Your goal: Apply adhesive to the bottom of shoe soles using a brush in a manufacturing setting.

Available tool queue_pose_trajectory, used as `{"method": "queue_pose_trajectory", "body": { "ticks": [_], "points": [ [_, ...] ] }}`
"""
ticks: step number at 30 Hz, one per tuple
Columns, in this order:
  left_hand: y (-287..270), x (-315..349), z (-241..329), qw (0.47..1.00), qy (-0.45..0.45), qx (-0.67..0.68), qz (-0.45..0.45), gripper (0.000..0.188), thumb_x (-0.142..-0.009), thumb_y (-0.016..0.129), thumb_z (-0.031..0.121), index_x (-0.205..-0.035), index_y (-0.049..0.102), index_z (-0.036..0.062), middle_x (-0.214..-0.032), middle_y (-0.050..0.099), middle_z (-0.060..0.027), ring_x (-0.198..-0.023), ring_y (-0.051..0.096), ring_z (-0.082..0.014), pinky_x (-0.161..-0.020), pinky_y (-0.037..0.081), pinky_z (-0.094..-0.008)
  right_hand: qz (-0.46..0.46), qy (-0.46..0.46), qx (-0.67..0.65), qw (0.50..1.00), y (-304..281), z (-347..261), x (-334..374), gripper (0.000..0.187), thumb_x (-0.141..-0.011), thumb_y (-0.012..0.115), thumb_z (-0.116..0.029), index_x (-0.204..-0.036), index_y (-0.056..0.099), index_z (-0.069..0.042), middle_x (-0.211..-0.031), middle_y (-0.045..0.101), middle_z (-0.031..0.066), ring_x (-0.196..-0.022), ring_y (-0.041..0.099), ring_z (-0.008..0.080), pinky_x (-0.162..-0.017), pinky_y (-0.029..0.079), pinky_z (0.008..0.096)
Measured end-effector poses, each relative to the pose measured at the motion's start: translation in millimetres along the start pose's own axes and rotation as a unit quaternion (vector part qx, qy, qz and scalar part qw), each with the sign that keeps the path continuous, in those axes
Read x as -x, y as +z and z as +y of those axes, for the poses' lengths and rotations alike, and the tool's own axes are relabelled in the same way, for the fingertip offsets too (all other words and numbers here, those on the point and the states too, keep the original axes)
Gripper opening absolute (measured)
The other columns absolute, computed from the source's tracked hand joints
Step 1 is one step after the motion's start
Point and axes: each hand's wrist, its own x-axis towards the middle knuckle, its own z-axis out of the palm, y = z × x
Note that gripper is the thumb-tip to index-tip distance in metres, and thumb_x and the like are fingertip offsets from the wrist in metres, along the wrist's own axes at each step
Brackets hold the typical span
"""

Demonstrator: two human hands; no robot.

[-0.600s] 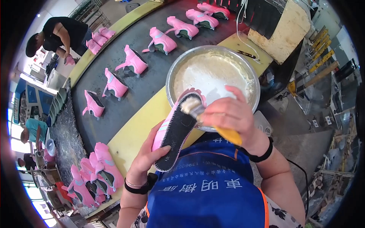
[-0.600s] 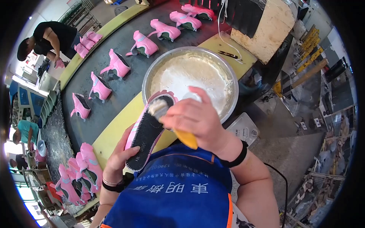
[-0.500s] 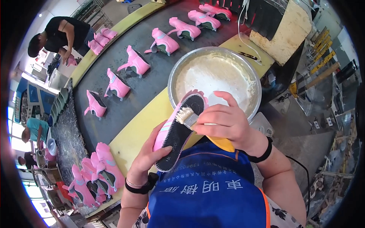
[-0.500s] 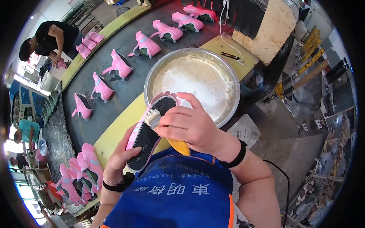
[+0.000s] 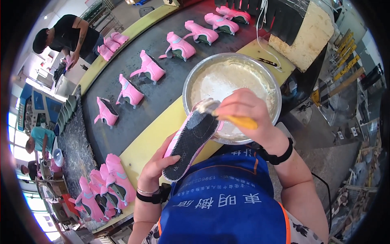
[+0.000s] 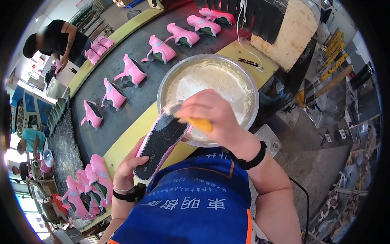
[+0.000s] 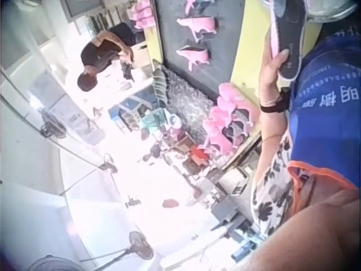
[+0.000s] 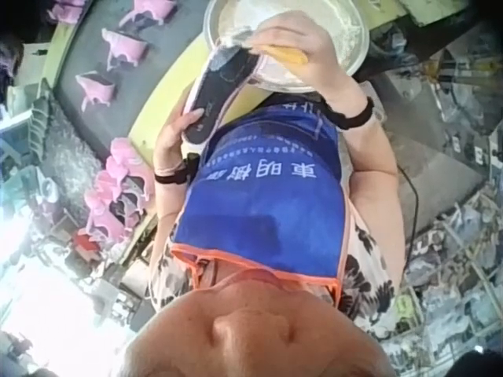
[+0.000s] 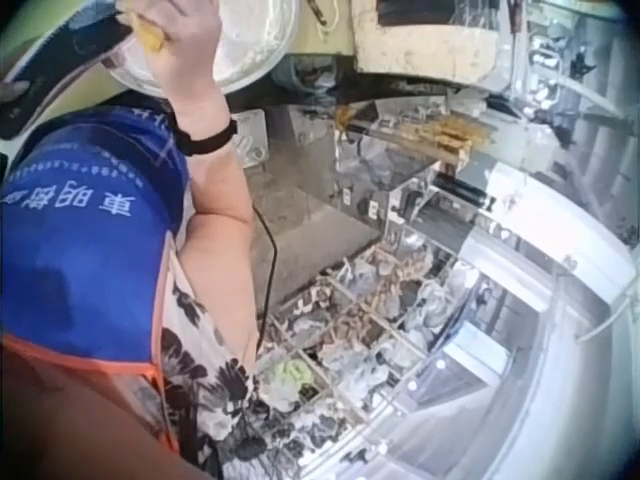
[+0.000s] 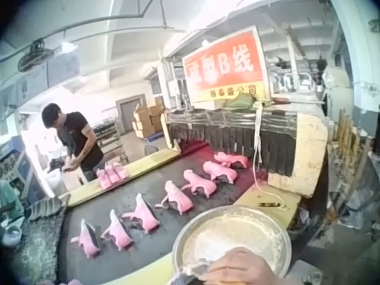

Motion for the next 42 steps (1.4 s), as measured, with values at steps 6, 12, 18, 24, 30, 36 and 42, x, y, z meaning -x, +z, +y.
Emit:
{"method": "queue_pose_trajectory", "body": {
  "ticks": [6, 12, 18, 24, 30, 36, 42],
  "points": [
    [-6.2, -0.9, -2.7, 1.000, -0.004, -0.001, -0.007, 0.089, -0.080, 0.070, 0.025, -0.156, 0.033, -0.0033, -0.153, 0.046, -0.0181, -0.142, 0.044, -0.0280, -0.120, 0.028, -0.0392, 0.009, 0.033, 0.019, 0.999, 12.2, 8.2, -9.5, 0.013, -0.082, 0.075, -0.010, -0.094, 0.070, -0.011, -0.091, 0.068, 0.0047, -0.085, 0.067, 0.0269, -0.077, 0.050, 0.0379],
    [-2.2, 1.4, -10.3, 1.000, -0.002, 0.030, 0.001, 0.090, -0.079, 0.072, 0.023, -0.156, 0.032, -0.0026, -0.153, 0.046, -0.0178, -0.143, 0.043, -0.0276, -0.120, 0.029, -0.0392, 0.072, 0.179, 0.080, 0.978, 13.0, 2.7, 1.6, 0.009, -0.087, 0.074, -0.008, -0.089, 0.066, -0.007, -0.085, 0.065, 0.0104, -0.074, 0.065, 0.0306, -0.063, 0.050, 0.0370],
    [10.3, 9.1, -21.0, 0.999, 0.003, -0.003, 0.050, 0.095, -0.077, 0.070, 0.022, -0.158, 0.027, -0.0025, -0.154, 0.044, -0.0188, -0.143, 0.042, -0.0280, -0.119, 0.030, -0.0380, 0.095, 0.271, -0.044, 0.957, 32.1, -9.3, 8.8, 0.015, -0.090, 0.073, -0.011, -0.087, 0.061, -0.004, -0.068, 0.061, 0.0089, -0.059, 0.063, 0.0228, -0.055, 0.047, 0.0342],
    [16.4, 15.4, -30.1, 0.998, 0.041, -0.019, 0.053, 0.090, -0.083, 0.073, 0.011, -0.159, 0.026, 0.0012, -0.152, 0.045, -0.0173, -0.141, 0.043, -0.0258, -0.118, 0.032, -0.0391, 0.116, 0.277, 0.083, 0.950, 30.9, -18.4, 10.3, 0.020, -0.093, 0.070, -0.012, -0.083, 0.055, -0.004, -0.060, 0.059, 0.0080, -0.052, 0.061, 0.0227, -0.052, 0.045, 0.0336],
    [25.9, 20.4, -33.0, 0.993, 0.057, -0.067, 0.083, 0.090, -0.084, 0.073, 0.012, -0.160, 0.025, 0.0030, -0.152, 0.044, -0.0169, -0.140, 0.044, -0.0255, -0.117, 0.033, -0.0388, 0.127, 0.310, 0.017, 0.942, 39.8, -14.3, 20.9, 0.019, -0.092, 0.068, -0.010, -0.083, 0.053, -0.003, -0.062, 0.058, 0.0123, -0.053, 0.061, 0.0277, -0.052, 0.045, 0.0377],
    [26.6, 21.9, -35.9, 0.990, 0.056, -0.096, 0.090, 0.089, -0.085, 0.073, 0.013, -0.160, 0.025, 0.0042, -0.150, 0.045, -0.0166, -0.139, 0.045, -0.0257, -0.116, 0.034, -0.0390, 0.074, 0.364, -0.002, 0.929, 26.9, -49.3, 45.5, 0.020, -0.091, 0.069, -0.009, -0.080, 0.053, -0.002, -0.060, 0.055, 0.0120, -0.052, 0.057, 0.0271, -0.051, 0.042, 0.0366],
    [27.9, 22.9, -40.0, 0.991, 0.057, -0.079, 0.089, 0.090, -0.085, 0.074, 0.015, -0.159, 0.025, 0.0039, -0.150, 0.045, -0.0160, -0.138, 0.045, -0.0254, -0.116, 0.034, -0.0392, 0.177, 0.306, -0.064, 0.933, 29.0, -48.6, 37.4, 0.023, -0.095, 0.070, -0.010, -0.082, 0.052, -0.002, -0.061, 0.054, 0.0100, -0.050, 0.052, 0.0210, -0.050, 0.041, 0.0329]
  ]
}}
